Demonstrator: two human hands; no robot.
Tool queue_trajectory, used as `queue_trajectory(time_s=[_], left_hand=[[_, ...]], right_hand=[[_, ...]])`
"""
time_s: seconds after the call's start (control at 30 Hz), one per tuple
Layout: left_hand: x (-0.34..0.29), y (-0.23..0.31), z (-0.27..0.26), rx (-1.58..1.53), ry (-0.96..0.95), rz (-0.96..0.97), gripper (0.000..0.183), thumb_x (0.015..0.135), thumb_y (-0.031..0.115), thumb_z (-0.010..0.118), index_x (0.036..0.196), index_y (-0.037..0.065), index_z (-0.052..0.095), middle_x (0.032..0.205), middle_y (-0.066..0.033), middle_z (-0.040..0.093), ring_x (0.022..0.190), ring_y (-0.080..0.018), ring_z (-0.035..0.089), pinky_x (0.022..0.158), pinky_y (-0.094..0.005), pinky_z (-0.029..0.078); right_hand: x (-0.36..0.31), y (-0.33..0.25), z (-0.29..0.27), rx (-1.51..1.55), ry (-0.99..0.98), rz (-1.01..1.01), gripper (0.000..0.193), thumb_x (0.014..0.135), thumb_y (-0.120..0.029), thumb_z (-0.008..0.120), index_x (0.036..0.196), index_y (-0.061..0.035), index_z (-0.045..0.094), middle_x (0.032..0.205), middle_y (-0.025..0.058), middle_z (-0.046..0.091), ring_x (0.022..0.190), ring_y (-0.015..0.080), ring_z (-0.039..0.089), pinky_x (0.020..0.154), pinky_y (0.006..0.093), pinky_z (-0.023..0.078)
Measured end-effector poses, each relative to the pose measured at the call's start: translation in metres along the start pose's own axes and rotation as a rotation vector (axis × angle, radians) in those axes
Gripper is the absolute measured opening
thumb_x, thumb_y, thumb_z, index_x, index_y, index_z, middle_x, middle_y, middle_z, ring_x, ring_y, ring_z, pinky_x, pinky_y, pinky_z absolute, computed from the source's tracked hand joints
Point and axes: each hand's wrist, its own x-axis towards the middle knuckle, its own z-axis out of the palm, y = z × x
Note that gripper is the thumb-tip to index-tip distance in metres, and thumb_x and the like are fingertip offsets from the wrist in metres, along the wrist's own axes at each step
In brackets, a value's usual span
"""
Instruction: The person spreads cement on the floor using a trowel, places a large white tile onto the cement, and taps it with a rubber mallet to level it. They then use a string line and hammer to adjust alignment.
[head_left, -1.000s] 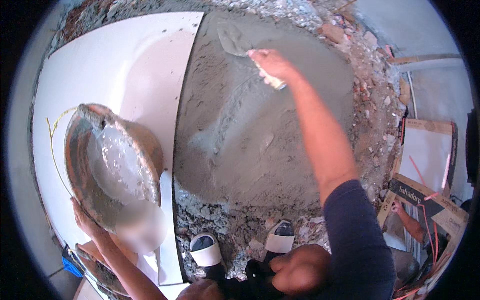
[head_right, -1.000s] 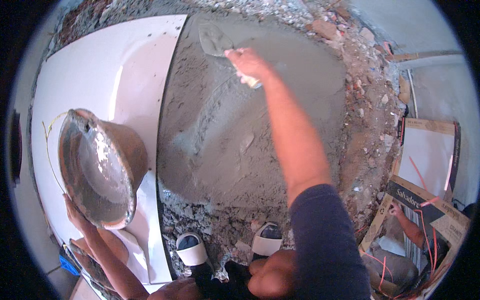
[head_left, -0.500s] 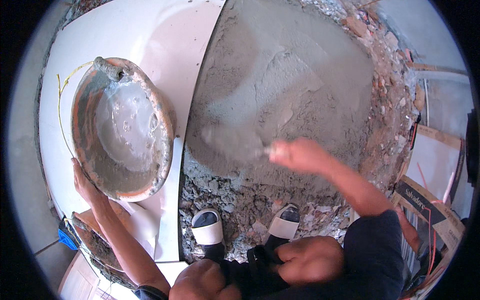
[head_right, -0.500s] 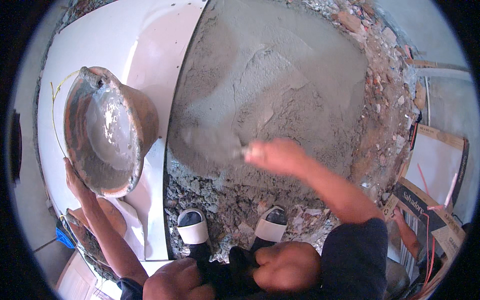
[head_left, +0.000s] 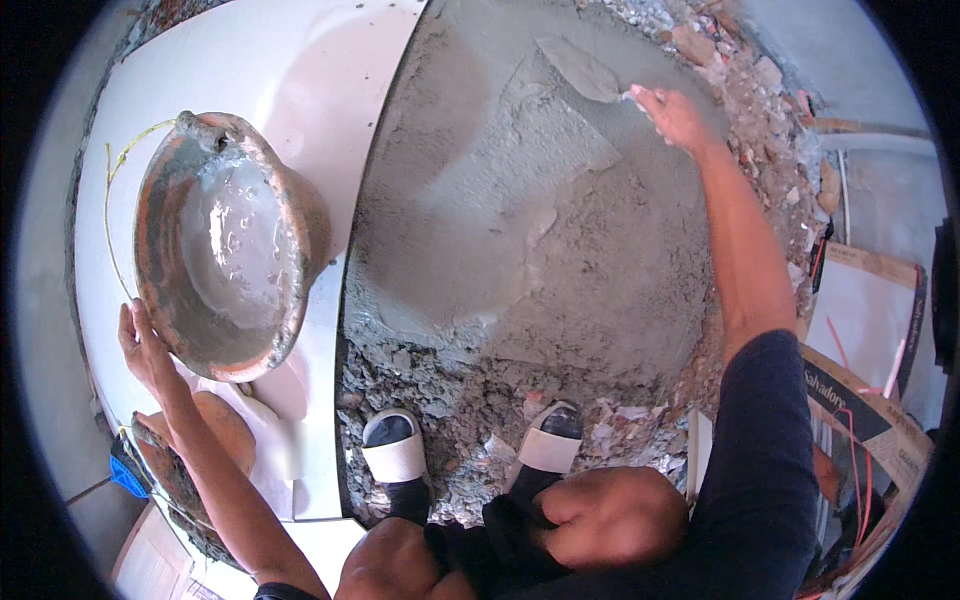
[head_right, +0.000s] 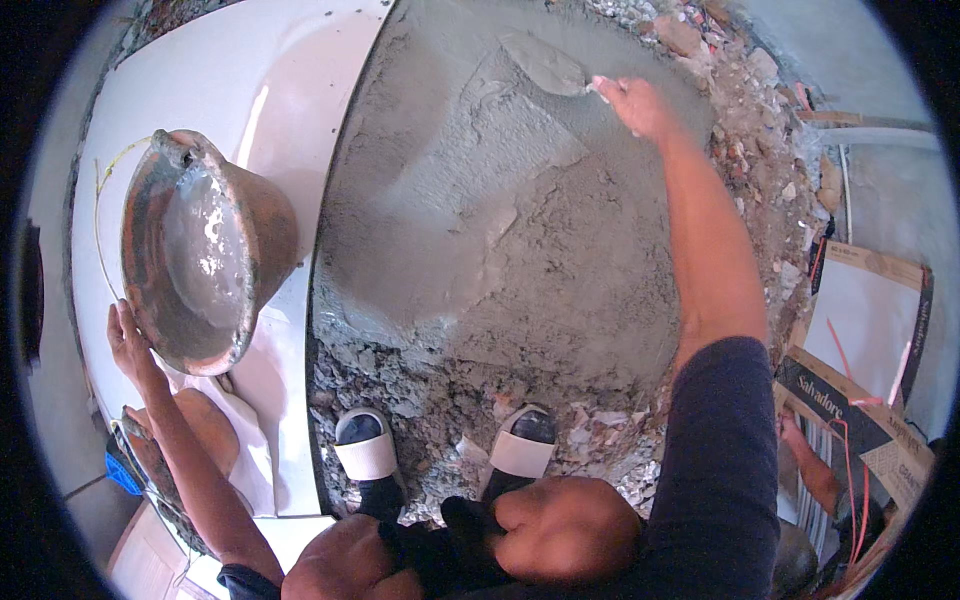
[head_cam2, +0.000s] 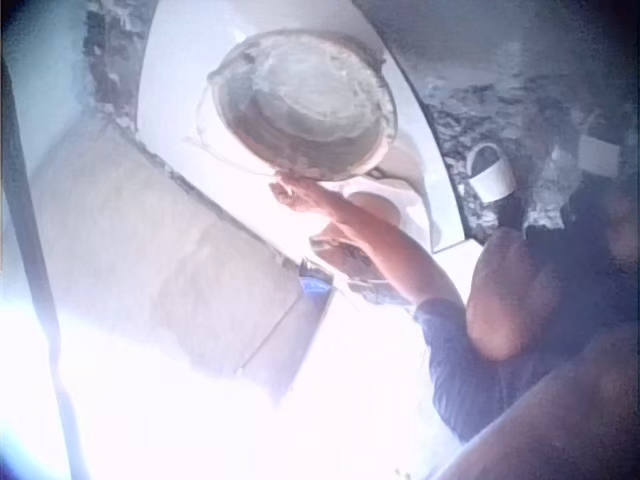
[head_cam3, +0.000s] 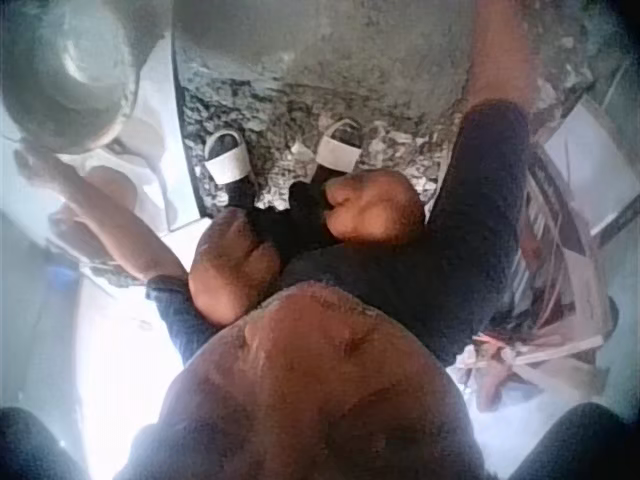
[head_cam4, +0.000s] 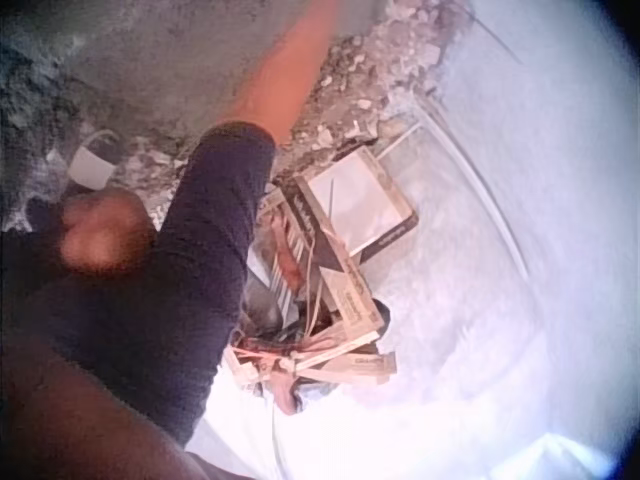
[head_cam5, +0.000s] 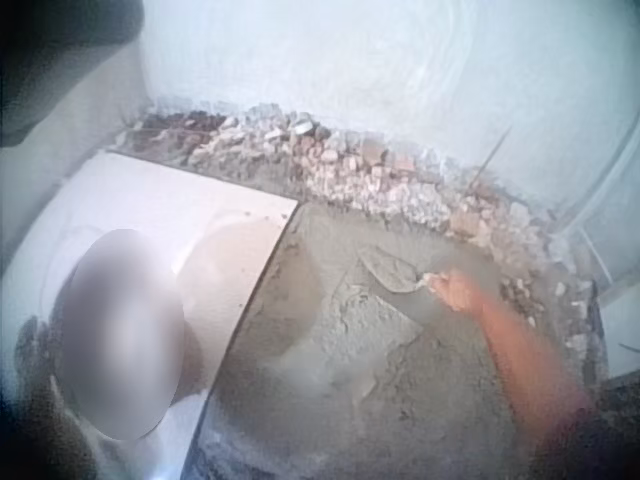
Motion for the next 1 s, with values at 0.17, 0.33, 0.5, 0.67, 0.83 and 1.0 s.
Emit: queue_trajectory(time_s=[0.17, 0.33, 0.5, 0.67, 0.83, 1.0], left_hand=[[-0.014, -0.051, -0.053, 0.09, 0.178, 0.045, 0.067, 0.094, 0.044, 0.058, 0.142, 0.001, 0.04, 0.136, -0.0194, 0.051, 0.126, -0.0283, 0.05, 0.101, -0.0398, 0.043], [-0.05, -0.123, -0.113, 0.745, 0.175, 1.012, 0.049, 0.098, 0.03, 0.054, 0.135, -0.001, 0.047, 0.14, -0.0223, 0.046, 0.129, -0.034, 0.046, 0.109, -0.045, 0.036], [-0.102, -0.108, -0.115, 0.712, -0.126, 0.572, 0.039, 0.098, 0.022, 0.056, 0.128, -0.003, 0.053, 0.137, -0.0211, 0.048, 0.127, -0.0338, 0.047, 0.104, -0.0453, 0.041], [-0.129, -0.077, -0.073, 0.328, -0.184, 0.476, 0.041, 0.099, 0.02, 0.053, 0.133, -0.002, 0.048, 0.136, -0.0209, 0.048, 0.123, -0.032, 0.05, 0.1, -0.0424, 0.044], [-0.129, -0.086, -0.039, 0.138, -0.241, 0.352, 0.046, 0.099, 0.022, 0.053, 0.136, -0.005, 0.043, 0.136, -0.0208, 0.048, 0.122, -0.0308, 0.05, 0.099, -0.0403, 0.043], [-0.112, -0.102, -0.022, 0.0, -0.274, 0.365, 0.046, 0.1, 0.021, 0.052, 0.136, -0.006, 0.044, 0.137, -0.022, 0.048, 0.121, -0.03, 0.051, 0.1, -0.0379, 0.044]], right_hand=[[-0.029, 0.025, -0.001, -0.007, -0.303, -0.047, 0.074, 0.089, -0.067, 0.048, 0.11, 0.0021, 0.064, 0.09, 0.0166, 0.068, 0.08, 0.0315, 0.064, 0.077, 0.0456, 0.05], [-0.149, 0.071, 0.033, -0.233, -0.497, -0.246, 0.062, 0.09, -0.064, 0.048, 0.097, -0.0046, 0.065, 0.09, 0.0215, 0.067, 0.083, 0.0393, 0.065, 0.075, 0.0491, 0.05], [-0.298, 0.113, 0.064, -0.254, -0.262, -0.077, 0.052, 0.09, -0.058, 0.052, 0.095, -0.0078, 0.063, 0.087, 0.0187, 0.068, 0.082, 0.0424, 0.064, 0.07, 0.0515, 0.051], [-0.396, 0.094, 0.085, -0.064, -0.063, 0.358, 0.041, 0.093, -0.046, 0.052, 0.109, -0.0092, 0.059, 0.094, 0.0216, 0.067, 0.085, 0.0436, 0.064, 0.073, 0.0544, 0.05], [-0.401, -0.025, 0.152, 0.311, -0.101, 0.077, 0.055, 0.094, -0.034, 0.05, 0.143, -0.0148, 0.035, 0.108, 0.0285, 0.06, 0.091, 0.0475, 0.062, 0.076, 0.0551, 0.05], [-0.374, -0.076, 0.179, 0.045, -0.131, -0.003, 0.052, 0.097, -0.034, 0.042, 0.147, -0.0227, 0.032, 0.103, 0.025, 0.058, 0.085, 0.0453, 0.064, 0.073, 0.0526, 0.053]])
